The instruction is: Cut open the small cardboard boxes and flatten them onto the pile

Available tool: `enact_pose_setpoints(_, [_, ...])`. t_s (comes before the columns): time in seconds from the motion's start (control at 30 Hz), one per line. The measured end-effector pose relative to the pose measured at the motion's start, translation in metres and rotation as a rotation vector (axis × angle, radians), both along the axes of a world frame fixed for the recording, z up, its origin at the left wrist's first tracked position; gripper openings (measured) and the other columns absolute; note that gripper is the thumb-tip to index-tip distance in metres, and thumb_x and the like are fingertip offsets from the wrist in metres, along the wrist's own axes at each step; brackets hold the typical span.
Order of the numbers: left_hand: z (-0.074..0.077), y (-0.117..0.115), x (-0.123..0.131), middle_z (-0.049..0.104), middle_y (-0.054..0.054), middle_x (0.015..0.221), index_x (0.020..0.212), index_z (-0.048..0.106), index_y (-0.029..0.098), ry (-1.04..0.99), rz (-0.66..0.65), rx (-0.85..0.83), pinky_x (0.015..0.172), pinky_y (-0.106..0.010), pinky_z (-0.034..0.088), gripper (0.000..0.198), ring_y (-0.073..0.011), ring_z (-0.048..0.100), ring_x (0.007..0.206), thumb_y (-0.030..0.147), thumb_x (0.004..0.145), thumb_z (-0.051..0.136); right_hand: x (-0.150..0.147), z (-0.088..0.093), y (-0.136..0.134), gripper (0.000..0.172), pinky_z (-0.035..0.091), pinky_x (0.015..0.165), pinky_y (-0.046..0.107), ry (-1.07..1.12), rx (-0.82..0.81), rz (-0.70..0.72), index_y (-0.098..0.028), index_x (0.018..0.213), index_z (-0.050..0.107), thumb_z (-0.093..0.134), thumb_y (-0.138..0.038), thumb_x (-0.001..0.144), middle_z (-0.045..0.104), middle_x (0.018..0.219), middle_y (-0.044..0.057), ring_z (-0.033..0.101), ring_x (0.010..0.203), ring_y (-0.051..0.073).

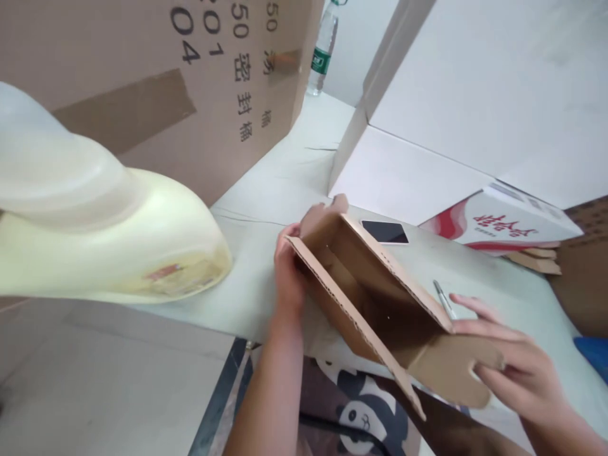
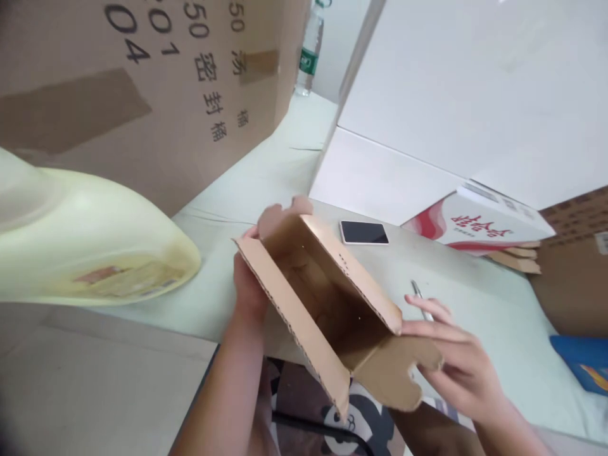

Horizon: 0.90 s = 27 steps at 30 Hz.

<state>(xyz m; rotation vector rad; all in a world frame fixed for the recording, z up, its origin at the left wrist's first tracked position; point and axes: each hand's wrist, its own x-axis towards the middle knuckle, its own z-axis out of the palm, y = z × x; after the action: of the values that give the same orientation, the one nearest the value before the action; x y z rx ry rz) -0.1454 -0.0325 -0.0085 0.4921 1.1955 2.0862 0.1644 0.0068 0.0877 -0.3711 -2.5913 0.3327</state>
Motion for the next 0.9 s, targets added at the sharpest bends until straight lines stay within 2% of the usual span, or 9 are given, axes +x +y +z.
enact_pose_setpoints(0.07, [0.007,0.004,0.019,0.068,-0.008,0.116,0.111,0.067,0.022,0.069,-0.206,0.153,0.105,-0.041,0.042,0.037,-0.0276,0.059,0.116,0.047,0.096,0.044,0.045,-0.006,-0.020,0.016,0.052,0.107,0.044,-0.022,0.000,-0.102,-0.025,0.094,0.073,0.062,-0.016,0.087,0.078,0.114,0.008,0.066,0.126,0.031])
enact_pose_setpoints(0.17, [0.014,0.012,0.056,0.070,-0.007,0.117,0.110,0.072,0.024,0.184,-0.286,0.247,0.107,-0.040,0.041,0.036,-0.0271,0.060,0.118,0.049,0.094,0.052,0.084,-0.026,-0.028,0.028,0.050,0.111,0.043,0.039,-0.044,-0.301,-0.023,0.120,0.068,0.056,-0.021,0.094,0.058,0.149,0.014,0.057,0.136,0.031])
enact_pose_setpoints(0.27, [0.014,0.024,0.087,0.071,-0.005,0.111,0.097,0.073,0.025,0.297,-0.273,0.199,0.100,-0.036,0.045,0.025,-0.0250,0.063,0.111,0.047,0.088,0.066,0.093,-0.052,-0.014,0.030,0.049,0.110,0.050,0.220,-0.183,-0.500,-0.024,0.128,0.060,0.050,-0.030,0.100,0.054,0.152,0.016,0.055,0.138,0.032])
enact_pose_setpoints(0.4, [0.014,0.040,0.117,0.070,-0.006,0.097,0.094,0.073,0.022,0.461,-0.231,0.085,0.087,-0.034,0.049,0.035,-0.0233,0.065,0.095,0.056,0.085,0.069,0.085,-0.078,0.009,0.030,0.043,0.114,0.056,0.533,-0.375,-0.612,-0.028,0.129,0.050,0.051,-0.039,0.101,0.053,0.151,0.013,0.050,0.142,0.029])
enact_pose_setpoints(0.57, [0.013,0.053,0.133,0.065,-0.003,0.094,0.106,0.065,0.023,0.579,-0.059,-0.026,0.080,-0.030,0.051,0.048,-0.0187,0.063,0.088,0.060,0.078,0.075,0.084,-0.087,0.004,0.021,0.044,0.113,0.053,0.454,-0.379,-0.543,-0.027,0.103,0.071,0.052,-0.035,0.099,0.045,0.154,0.010,0.045,0.143,0.033])
enact_pose_setpoints(0.63, [0.010,0.055,0.132,0.063,-0.004,0.101,0.116,0.061,0.025,0.640,-0.032,-0.065,0.084,-0.031,0.052,0.056,-0.0187,0.064,0.092,0.060,0.075,0.078,0.087,-0.090,0.000,0.021,0.044,0.112,0.053,0.615,-0.350,-0.528,-0.030,0.112,0.069,0.055,-0.033,0.097,0.042,0.153,0.008,0.048,0.141,0.033])
enact_pose_setpoints(0.7, [0.007,0.055,0.128,0.063,-0.005,0.105,0.121,0.060,0.026,0.695,-0.049,-0.087,0.088,-0.033,0.052,0.059,-0.0199,0.064,0.096,0.059,0.075,0.077,0.089,-0.093,-0.001,0.037,0.047,0.110,0.052,0.821,-0.393,-0.545,-0.038,0.133,0.056,0.057,-0.033,0.096,0.038,0.155,0.006,0.052,0.136,0.030])
enact_pose_setpoints(0.77, [0.007,0.053,0.125,0.064,-0.007,0.113,0.124,0.059,0.027,0.780,-0.052,-0.094,0.090,-0.035,0.053,0.054,-0.0214,0.064,0.101,0.055,0.080,0.074,0.091,-0.094,0.001,0.049,0.049,0.108,0.051,0.873,-0.476,-0.520,-0.041,0.145,0.043,0.055,-0.039,0.097,0.042,0.153,0.008,0.056,0.132,0.028])
enact_pose_setpoints(0.9, [0.020,0.050,0.128,0.061,-0.009,0.136,0.126,0.065,0.028,1.184,0.001,-0.008,0.106,-0.046,0.046,0.035,-0.0258,0.059,0.124,0.038,0.093,0.059,0.097,-0.090,0.002,0.033,0.050,0.106,0.051,0.648,-0.506,-0.384,-0.030,0.121,0.068,0.049,-0.048,0.100,0.061,0.132,0.010,0.058,0.129,0.032])
